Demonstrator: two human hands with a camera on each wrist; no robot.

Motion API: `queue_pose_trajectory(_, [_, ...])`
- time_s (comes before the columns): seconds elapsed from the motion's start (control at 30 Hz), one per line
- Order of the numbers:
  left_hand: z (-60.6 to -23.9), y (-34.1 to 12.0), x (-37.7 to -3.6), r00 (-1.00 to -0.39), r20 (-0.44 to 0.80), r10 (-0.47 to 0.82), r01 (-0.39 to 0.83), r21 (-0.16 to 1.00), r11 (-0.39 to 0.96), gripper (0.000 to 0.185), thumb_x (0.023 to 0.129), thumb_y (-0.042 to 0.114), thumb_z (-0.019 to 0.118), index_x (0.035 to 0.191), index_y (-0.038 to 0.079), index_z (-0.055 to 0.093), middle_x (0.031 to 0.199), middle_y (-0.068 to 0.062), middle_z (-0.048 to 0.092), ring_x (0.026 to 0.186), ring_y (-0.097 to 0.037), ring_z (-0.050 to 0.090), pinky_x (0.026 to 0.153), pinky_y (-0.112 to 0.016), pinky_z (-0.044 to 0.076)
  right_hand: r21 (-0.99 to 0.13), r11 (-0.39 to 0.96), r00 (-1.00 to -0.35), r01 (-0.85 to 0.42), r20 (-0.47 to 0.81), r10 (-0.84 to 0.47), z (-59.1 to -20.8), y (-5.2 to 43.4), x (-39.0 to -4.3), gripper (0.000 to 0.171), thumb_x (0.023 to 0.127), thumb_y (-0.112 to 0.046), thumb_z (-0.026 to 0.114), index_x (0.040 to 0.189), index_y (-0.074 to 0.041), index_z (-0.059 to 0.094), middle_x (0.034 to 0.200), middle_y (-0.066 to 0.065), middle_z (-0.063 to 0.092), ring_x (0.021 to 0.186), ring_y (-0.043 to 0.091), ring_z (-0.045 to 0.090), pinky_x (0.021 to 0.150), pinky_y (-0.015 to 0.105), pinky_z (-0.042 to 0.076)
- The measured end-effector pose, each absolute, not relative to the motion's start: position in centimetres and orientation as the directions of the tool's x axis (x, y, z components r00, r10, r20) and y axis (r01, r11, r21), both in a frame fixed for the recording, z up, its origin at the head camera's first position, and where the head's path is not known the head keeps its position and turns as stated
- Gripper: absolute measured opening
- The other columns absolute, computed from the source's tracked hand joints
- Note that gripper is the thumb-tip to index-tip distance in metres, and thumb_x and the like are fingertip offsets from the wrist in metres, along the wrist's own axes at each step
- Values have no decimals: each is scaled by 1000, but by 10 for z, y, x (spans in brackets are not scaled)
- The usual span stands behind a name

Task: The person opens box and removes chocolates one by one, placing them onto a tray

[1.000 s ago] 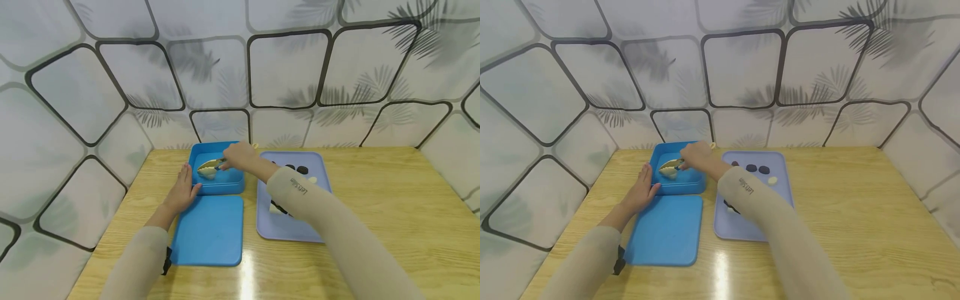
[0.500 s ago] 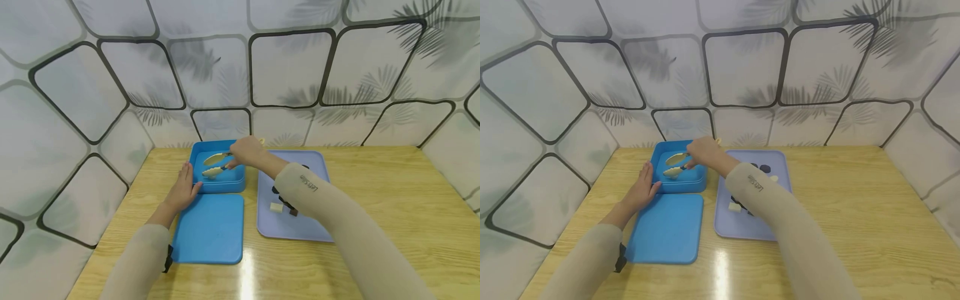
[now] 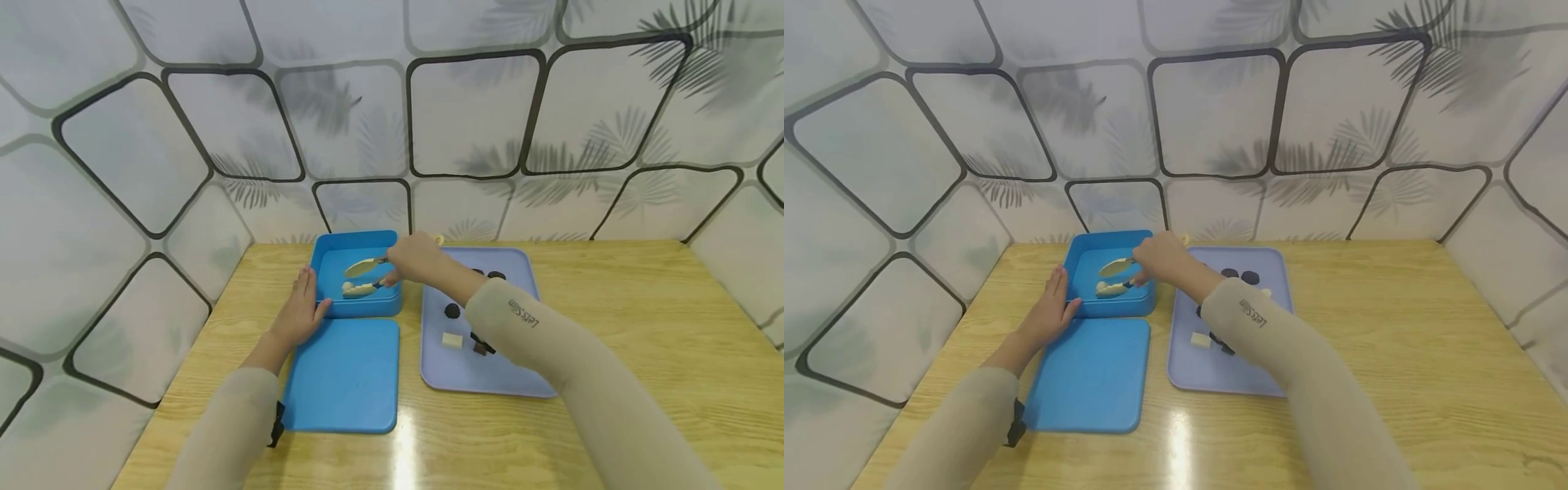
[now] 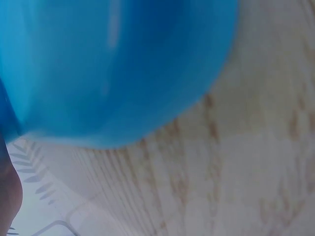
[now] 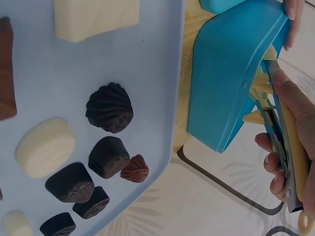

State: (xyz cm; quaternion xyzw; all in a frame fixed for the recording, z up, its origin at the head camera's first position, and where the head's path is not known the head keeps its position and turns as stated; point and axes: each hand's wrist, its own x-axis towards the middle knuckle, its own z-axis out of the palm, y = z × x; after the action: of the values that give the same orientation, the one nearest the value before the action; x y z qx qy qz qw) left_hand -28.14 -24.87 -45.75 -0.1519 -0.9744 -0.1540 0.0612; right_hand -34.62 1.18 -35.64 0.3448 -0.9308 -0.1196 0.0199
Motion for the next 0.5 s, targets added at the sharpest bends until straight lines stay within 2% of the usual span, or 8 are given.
queue_pose_trajectory(0.13, [-455, -248, -280, -949, 158, 273, 308, 283, 908, 72, 101, 32, 40, 145, -15, 7, 154, -31, 6, 143, -43, 4, 115, -52, 15, 254, 731, -761, -633, -31, -648, -360, 14, -344, 58, 77, -66, 62, 56, -17, 39, 51, -6, 26, 50, 9, 23, 43, 25, 17])
queue_pose_trajectory(0.37, [-455, -249, -279, -947, 155, 283, 316, 276, 908, 72, 102, 33, 38, 145, -16, 7, 154, -31, 5, 143, -43, 4, 115, -52, 13, 239, 739, -770, -630, -62, -636, -367, 11, -341, 52, 81, -63, 59, 58, -18, 45, 52, -7, 33, 50, 8, 29, 42, 23, 23])
queue_pose_trajectory(0.5, [-456, -248, -278, -945, 161, 285, 321, 290, 902, 71, 102, 32, 39, 144, -16, 7, 153, -31, 5, 143, -42, 3, 115, -52, 13, 211, 751, -777, -626, -86, -624, -370, 12, -338, 49, 83, -62, 57, 62, -18, 51, 52, -7, 31, 50, 8, 27, 43, 23, 20])
